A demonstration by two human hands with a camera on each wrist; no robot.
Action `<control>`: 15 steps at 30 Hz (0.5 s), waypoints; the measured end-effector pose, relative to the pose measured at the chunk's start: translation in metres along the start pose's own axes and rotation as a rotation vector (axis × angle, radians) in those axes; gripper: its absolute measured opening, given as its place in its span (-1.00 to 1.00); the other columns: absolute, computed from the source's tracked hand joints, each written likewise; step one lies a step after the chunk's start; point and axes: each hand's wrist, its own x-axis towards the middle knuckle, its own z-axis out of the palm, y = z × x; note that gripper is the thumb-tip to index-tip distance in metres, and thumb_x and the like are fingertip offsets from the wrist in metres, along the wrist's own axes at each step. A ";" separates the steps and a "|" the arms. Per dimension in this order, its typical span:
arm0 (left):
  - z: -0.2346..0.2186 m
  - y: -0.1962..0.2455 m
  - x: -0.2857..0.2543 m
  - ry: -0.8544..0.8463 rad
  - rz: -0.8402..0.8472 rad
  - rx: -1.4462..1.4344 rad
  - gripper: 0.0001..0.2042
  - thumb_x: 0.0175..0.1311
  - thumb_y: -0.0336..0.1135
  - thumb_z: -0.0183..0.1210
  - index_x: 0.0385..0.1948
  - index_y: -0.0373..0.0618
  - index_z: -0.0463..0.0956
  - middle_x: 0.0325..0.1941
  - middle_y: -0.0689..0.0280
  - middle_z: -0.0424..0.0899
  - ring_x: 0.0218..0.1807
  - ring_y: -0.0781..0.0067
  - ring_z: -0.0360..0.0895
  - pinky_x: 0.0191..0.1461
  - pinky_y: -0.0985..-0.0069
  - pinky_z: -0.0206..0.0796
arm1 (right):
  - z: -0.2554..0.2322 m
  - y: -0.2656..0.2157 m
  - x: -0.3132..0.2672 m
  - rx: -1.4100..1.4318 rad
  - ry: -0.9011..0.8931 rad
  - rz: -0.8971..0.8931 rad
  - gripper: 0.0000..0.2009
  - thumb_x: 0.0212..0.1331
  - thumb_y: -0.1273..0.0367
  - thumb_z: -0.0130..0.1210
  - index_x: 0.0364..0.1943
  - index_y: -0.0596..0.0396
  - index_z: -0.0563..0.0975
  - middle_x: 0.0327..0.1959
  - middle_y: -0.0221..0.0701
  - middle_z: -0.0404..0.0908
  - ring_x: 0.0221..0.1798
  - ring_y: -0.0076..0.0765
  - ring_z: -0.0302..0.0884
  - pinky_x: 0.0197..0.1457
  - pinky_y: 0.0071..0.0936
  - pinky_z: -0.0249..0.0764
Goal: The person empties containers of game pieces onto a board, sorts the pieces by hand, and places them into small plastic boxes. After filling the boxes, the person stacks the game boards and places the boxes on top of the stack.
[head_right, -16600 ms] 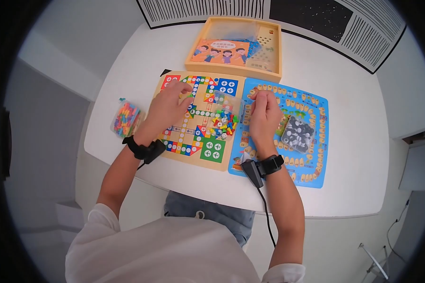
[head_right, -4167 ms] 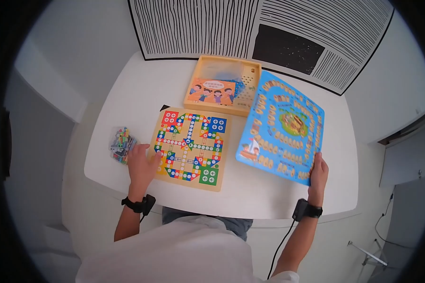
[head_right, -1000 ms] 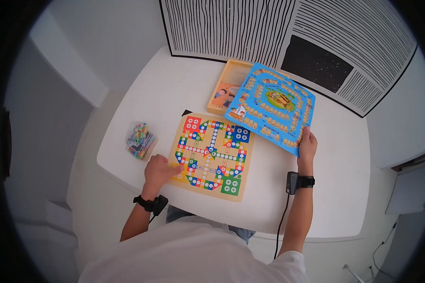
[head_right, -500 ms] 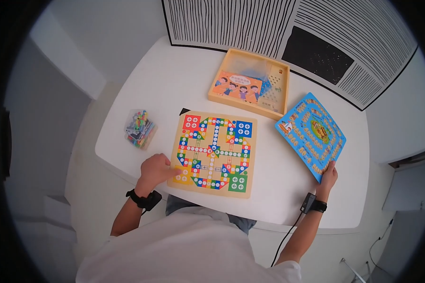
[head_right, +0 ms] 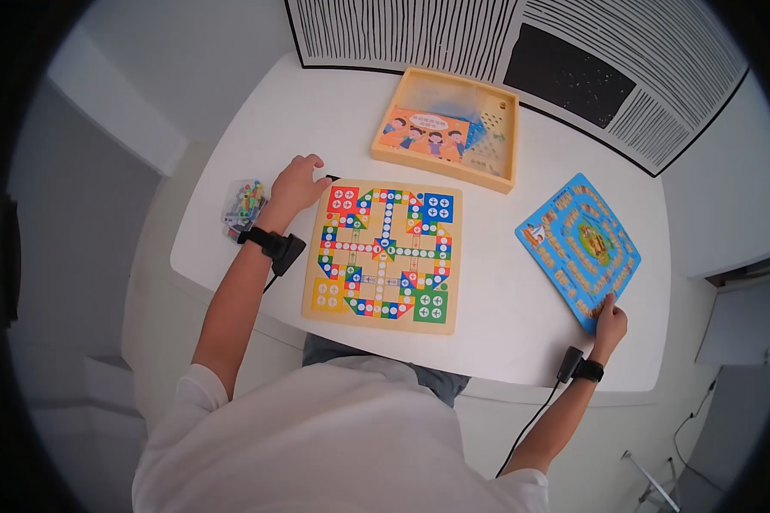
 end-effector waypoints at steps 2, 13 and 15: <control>0.010 0.004 0.009 -0.100 -0.048 0.048 -0.64 0.37 -0.16 0.34 0.13 -0.04 0.59 0.16 0.06 0.63 0.16 0.00 0.66 0.19 0.13 0.54 | 0.000 -0.010 -0.010 -0.113 0.026 -0.058 -0.32 0.42 -0.17 0.14 -0.28 0.34 0.73 -0.39 -0.08 0.78 -0.24 -0.15 0.80 -0.10 -0.18 0.63; 0.062 -0.029 0.035 -0.055 0.121 -0.039 -0.78 0.39 -0.36 0.26 -0.03 -0.23 0.56 -0.03 -0.03 0.64 0.02 -0.12 0.64 0.12 0.08 0.52 | -0.001 -0.045 -0.016 -0.691 0.095 0.045 -0.32 0.47 -0.23 -0.09 -0.03 0.24 0.55 -0.16 0.03 0.80 -0.05 0.23 0.80 -0.01 0.10 0.67; 0.064 -0.025 0.034 0.017 0.170 0.101 -0.83 0.38 -0.46 0.20 -0.06 -0.25 0.56 -0.05 -0.06 0.64 0.02 -0.15 0.63 0.12 0.07 0.51 | 0.001 -0.047 -0.013 -0.726 0.093 0.030 -0.34 0.48 -0.22 -0.12 -0.05 0.20 0.55 -0.17 -0.02 0.81 -0.09 0.18 0.82 -0.06 0.07 0.68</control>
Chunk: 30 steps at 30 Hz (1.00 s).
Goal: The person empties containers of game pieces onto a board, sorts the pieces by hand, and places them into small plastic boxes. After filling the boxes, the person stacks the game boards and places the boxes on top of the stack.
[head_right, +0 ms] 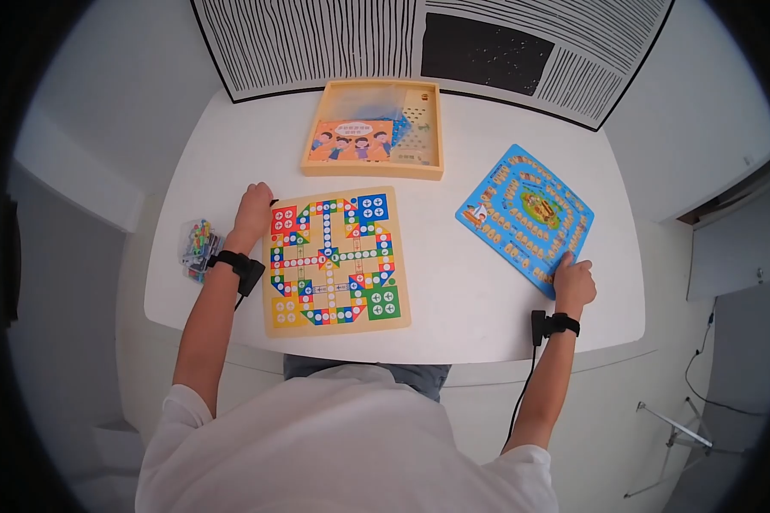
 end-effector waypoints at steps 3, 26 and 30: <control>0.002 0.002 -0.006 0.063 0.049 -0.011 -0.83 0.37 -0.49 0.17 -0.06 -0.25 0.55 -0.07 -0.07 0.64 0.02 -0.17 0.63 0.12 0.06 0.51 | -0.007 -0.002 0.001 -0.077 0.019 -0.011 -0.38 0.46 -0.20 -0.06 -0.04 0.16 0.55 -0.22 -0.05 0.82 -0.14 0.16 0.83 -0.09 0.05 0.68; -0.005 -0.014 0.013 -0.284 -0.012 -0.221 -0.76 0.31 -0.28 0.34 -0.11 -0.22 0.61 -0.10 -0.02 0.76 0.04 -0.12 0.71 0.14 0.09 0.54 | -0.048 -0.278 -0.198 0.542 -0.098 -0.836 -0.36 0.19 0.01 0.42 0.20 0.17 0.53 0.08 -0.15 0.58 0.11 0.03 0.59 0.02 -0.09 0.66; 0.007 -0.011 0.013 -0.322 -0.093 -0.227 -0.69 0.34 -0.17 0.31 -0.13 -0.27 0.63 -0.10 -0.06 0.79 0.00 -0.15 0.74 0.14 0.06 0.57 | -0.045 -0.275 -0.203 0.509 -0.115 -0.783 -0.27 0.14 0.01 0.48 0.27 0.22 0.49 0.15 -0.08 0.55 0.19 0.10 0.58 0.12 -0.13 0.64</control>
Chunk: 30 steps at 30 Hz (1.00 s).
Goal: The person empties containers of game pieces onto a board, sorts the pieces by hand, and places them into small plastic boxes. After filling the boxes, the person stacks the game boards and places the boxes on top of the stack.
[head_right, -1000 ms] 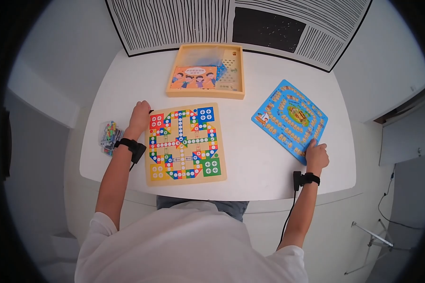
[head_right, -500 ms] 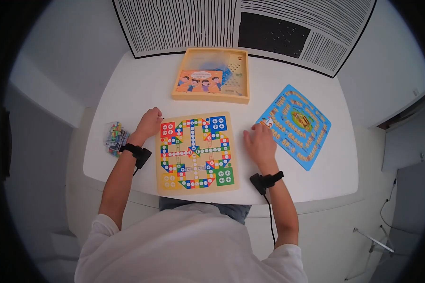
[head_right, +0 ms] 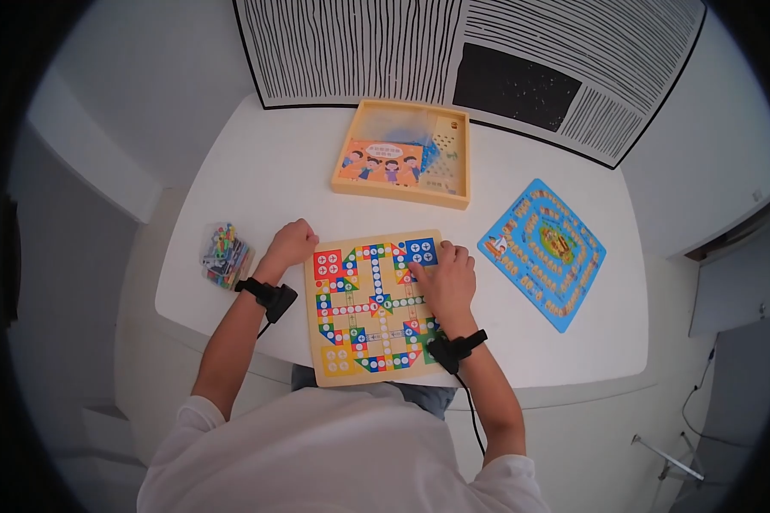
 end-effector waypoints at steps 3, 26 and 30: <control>-0.008 0.008 -0.004 -0.048 -0.041 -0.060 -0.65 0.35 -0.10 0.29 -0.18 -0.29 0.67 -0.15 -0.07 0.80 -0.03 -0.15 0.76 0.13 0.08 0.58 | -0.005 -0.010 0.000 -0.043 -0.015 0.143 -0.27 0.14 -0.01 0.48 0.24 0.22 0.52 0.11 -0.09 0.57 0.14 0.09 0.61 0.09 -0.12 0.64; -0.051 0.007 -0.057 -0.377 -0.222 -1.149 -0.65 0.45 -0.23 0.35 0.05 -0.37 0.65 -0.06 0.16 0.77 -0.12 0.38 0.75 0.06 0.36 0.67 | -0.012 0.018 0.000 0.300 -0.107 0.325 -0.40 0.33 -0.12 0.31 -0.10 0.28 0.62 -0.44 -0.17 0.73 -0.36 -0.12 0.73 -0.27 -0.23 0.60; -0.056 -0.011 -0.039 -0.169 -0.231 -1.188 -0.70 0.50 -0.23 0.31 -0.02 -0.34 0.64 -0.16 0.20 0.76 -0.16 0.42 0.79 -0.09 0.46 0.71 | -0.015 0.023 -0.011 0.485 -0.009 0.351 -0.43 0.46 -0.07 0.21 -0.19 0.31 0.59 -0.52 -0.20 0.69 -0.46 -0.27 0.69 -0.36 -0.34 0.51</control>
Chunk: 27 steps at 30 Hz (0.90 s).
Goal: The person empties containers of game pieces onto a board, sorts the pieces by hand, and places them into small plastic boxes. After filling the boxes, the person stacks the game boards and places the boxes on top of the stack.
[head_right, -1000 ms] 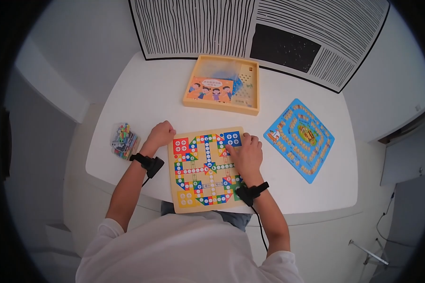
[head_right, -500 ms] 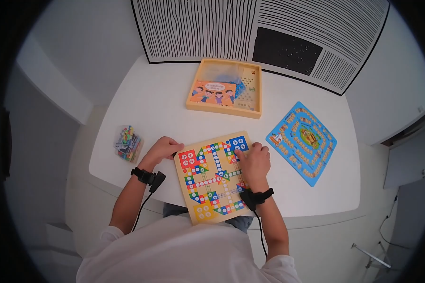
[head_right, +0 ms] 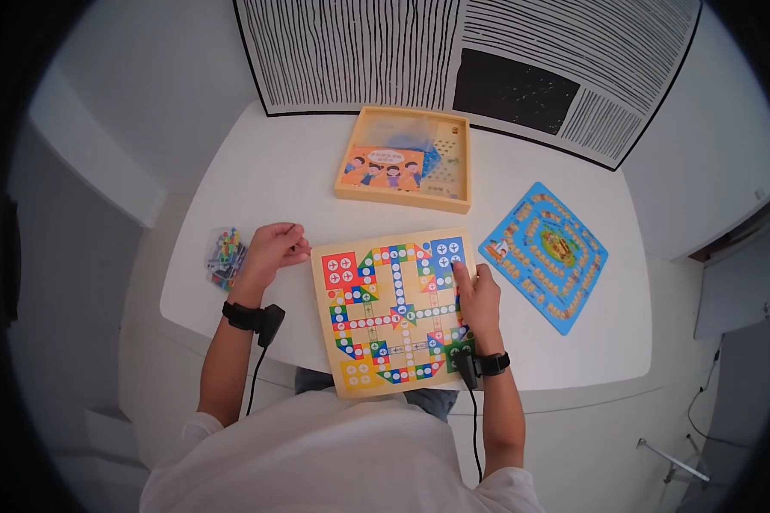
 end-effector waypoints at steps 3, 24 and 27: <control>-0.026 0.012 0.028 0.246 0.159 -0.002 -0.68 0.52 -0.22 0.27 -0.01 -0.38 0.61 -0.24 0.19 0.75 -0.37 0.46 0.77 -0.31 0.62 0.66 | 0.005 0.020 0.011 0.007 0.023 -0.005 -0.45 0.50 -0.06 0.17 -0.27 0.28 0.58 -0.53 -0.19 0.66 -0.46 -0.31 0.64 -0.35 -0.34 0.49; 0.035 -0.060 -0.102 -0.490 0.131 -0.256 -0.47 0.72 0.03 -0.07 0.41 -0.27 0.36 0.24 0.16 0.67 0.19 0.40 0.68 0.23 0.35 0.56 | 0.028 0.033 0.019 0.493 0.020 0.138 -0.41 0.57 -0.11 0.04 -0.02 0.27 0.65 -0.13 -0.34 0.77 -0.16 -0.58 0.67 -0.06 -0.53 0.57; 0.038 -0.058 -0.090 -0.305 0.303 -0.245 -0.64 0.64 -0.36 0.11 0.35 -0.29 0.41 0.26 0.20 0.67 0.18 0.49 0.65 0.30 0.48 0.48 | 0.041 0.010 0.042 0.589 0.003 0.104 -0.46 0.60 -0.05 0.02 -0.04 0.26 0.64 -0.17 -0.36 0.76 -0.14 -0.58 0.67 -0.03 -0.54 0.58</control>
